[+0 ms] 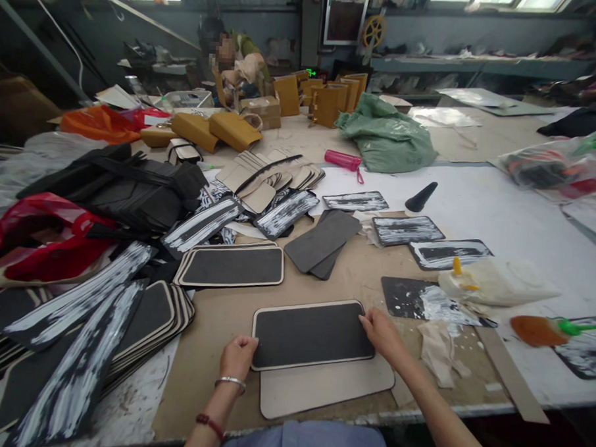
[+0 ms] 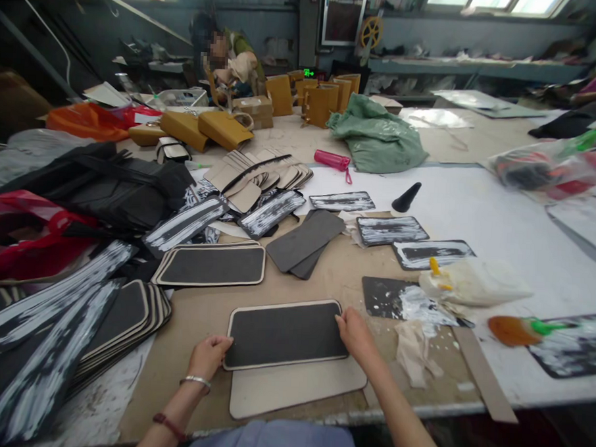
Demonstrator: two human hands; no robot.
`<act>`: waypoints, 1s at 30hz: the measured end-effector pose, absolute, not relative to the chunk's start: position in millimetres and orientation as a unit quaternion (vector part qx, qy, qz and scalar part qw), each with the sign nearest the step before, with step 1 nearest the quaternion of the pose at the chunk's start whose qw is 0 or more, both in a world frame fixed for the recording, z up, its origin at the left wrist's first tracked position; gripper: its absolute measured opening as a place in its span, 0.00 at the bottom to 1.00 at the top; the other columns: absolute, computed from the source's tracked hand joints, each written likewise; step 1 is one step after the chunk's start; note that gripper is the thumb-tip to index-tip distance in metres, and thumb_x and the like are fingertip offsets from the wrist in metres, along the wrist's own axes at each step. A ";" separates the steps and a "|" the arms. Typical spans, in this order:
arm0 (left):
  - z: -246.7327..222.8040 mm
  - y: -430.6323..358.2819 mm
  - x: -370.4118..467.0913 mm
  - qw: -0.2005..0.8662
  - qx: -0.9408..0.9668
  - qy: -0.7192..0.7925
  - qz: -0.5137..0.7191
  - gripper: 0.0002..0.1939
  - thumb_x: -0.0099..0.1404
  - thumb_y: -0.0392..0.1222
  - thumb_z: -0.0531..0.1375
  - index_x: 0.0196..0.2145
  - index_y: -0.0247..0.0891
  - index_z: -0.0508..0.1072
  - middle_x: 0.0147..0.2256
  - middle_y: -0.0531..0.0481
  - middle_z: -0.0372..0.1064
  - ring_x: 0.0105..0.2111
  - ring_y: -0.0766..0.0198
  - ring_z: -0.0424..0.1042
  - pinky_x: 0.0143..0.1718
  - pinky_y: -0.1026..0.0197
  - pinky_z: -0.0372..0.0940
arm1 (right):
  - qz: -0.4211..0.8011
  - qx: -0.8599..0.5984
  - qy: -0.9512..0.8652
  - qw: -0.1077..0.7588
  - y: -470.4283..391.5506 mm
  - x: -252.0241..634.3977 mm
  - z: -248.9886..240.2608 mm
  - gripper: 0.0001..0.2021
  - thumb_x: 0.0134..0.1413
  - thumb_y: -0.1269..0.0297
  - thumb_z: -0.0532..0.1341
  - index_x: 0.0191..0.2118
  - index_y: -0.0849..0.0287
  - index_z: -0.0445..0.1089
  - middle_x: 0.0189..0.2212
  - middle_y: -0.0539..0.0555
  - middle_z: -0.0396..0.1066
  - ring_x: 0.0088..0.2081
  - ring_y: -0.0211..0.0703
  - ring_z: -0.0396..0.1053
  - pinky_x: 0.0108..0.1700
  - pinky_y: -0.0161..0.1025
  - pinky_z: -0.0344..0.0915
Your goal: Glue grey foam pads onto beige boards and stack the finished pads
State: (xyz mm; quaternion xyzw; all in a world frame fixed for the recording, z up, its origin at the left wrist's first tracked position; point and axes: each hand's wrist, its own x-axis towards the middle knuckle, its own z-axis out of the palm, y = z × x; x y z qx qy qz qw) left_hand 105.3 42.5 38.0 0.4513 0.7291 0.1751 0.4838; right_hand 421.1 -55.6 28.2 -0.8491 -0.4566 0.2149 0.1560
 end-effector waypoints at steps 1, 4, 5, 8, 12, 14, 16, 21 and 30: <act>37.0 42.5 105.1 0.481 0.452 0.730 0.176 0.10 0.40 0.47 0.58 0.14 0.37 0.67 0.11 0.57 0.58 0.17 0.65 0.60 0.20 0.64 0.55 | 0.215 -0.849 -0.457 0.152 -55.6 420.7 27.1 0.09 0.51 0.64 0.52 0.23 0.56 0.56 0.21 0.51 0.62 0.26 0.40 0.62 0.30 0.35 0.55; 34.7 42.4 105.1 0.471 0.451 0.737 0.178 0.10 0.40 0.46 0.59 0.14 0.36 0.67 0.12 0.57 0.58 0.17 0.65 0.61 0.20 0.64 0.55 | 0.216 -0.848 -0.462 0.143 -55.1 420.2 25.0 0.08 0.51 0.65 0.52 0.23 0.57 0.56 0.21 0.51 0.62 0.25 0.40 0.62 0.30 0.36 0.56; 33.9 42.3 105.3 0.468 0.450 0.739 0.179 0.09 0.41 0.45 0.59 0.14 0.37 0.67 0.12 0.57 0.58 0.17 0.65 0.61 0.20 0.64 0.55 | 0.213 -0.847 -0.465 0.142 -54.8 420.2 24.4 0.09 0.51 0.65 0.52 0.22 0.57 0.56 0.21 0.51 0.63 0.26 0.40 0.62 0.30 0.36 0.56; 31.1 42.1 106.3 0.458 0.445 0.747 0.182 0.09 0.42 0.44 0.60 0.13 0.37 0.66 0.11 0.57 0.58 0.18 0.65 0.61 0.20 0.65 0.55 | 0.200 -0.847 -0.473 0.137 -53.9 420.2 22.5 0.09 0.51 0.65 0.52 0.22 0.56 0.55 0.21 0.52 0.63 0.26 0.41 0.61 0.31 0.37 0.57; 28.0 42.1 107.1 0.444 0.442 0.758 0.184 0.09 0.43 0.42 0.60 0.12 0.37 0.66 0.11 0.56 0.58 0.18 0.64 0.63 0.20 0.65 0.54 | 0.191 -0.851 -0.474 0.124 -52.9 419.7 19.5 0.10 0.52 0.64 0.52 0.21 0.55 0.53 0.21 0.52 0.62 0.25 0.42 0.62 0.30 0.37 0.56; 27.0 42.1 107.1 0.439 0.443 0.760 0.183 0.09 0.44 0.41 0.59 0.12 0.37 0.66 0.11 0.56 0.58 0.19 0.64 0.64 0.20 0.66 0.54 | 0.189 -0.852 -0.474 0.117 -52.4 418.9 19.1 0.10 0.52 0.64 0.52 0.21 0.55 0.53 0.21 0.52 0.62 0.26 0.43 0.62 0.30 0.38 0.56; 26.2 41.8 106.7 0.436 0.447 0.760 0.181 0.08 0.44 0.40 0.59 0.12 0.37 0.66 0.12 0.55 0.60 0.20 0.63 0.64 0.21 0.66 0.55 | 0.184 -0.854 -0.474 0.109 -52.3 417.7 20.0 0.10 0.52 0.65 0.52 0.21 0.55 0.53 0.22 0.52 0.62 0.27 0.43 0.63 0.31 0.37 0.57; 25.3 40.9 104.3 0.439 0.462 0.753 0.165 0.08 0.45 0.41 0.58 0.14 0.37 0.67 0.13 0.54 0.62 0.21 0.62 0.65 0.22 0.65 0.55 | 0.167 -0.857 -0.478 0.094 -53.5 413.5 24.9 0.10 0.54 0.65 0.51 0.23 0.56 0.56 0.24 0.54 0.64 0.29 0.44 0.64 0.33 0.38 0.58; 29.5 44.0 102.4 0.430 0.500 0.742 0.120 0.09 0.46 0.44 0.56 0.15 0.38 0.67 0.13 0.54 0.62 0.20 0.61 0.64 0.22 0.64 0.55 | 0.173 -0.869 -0.458 0.063 -51.9 409.2 27.8 0.07 0.56 0.66 0.52 0.28 0.60 0.62 0.28 0.56 0.67 0.32 0.43 0.65 0.34 0.35 0.57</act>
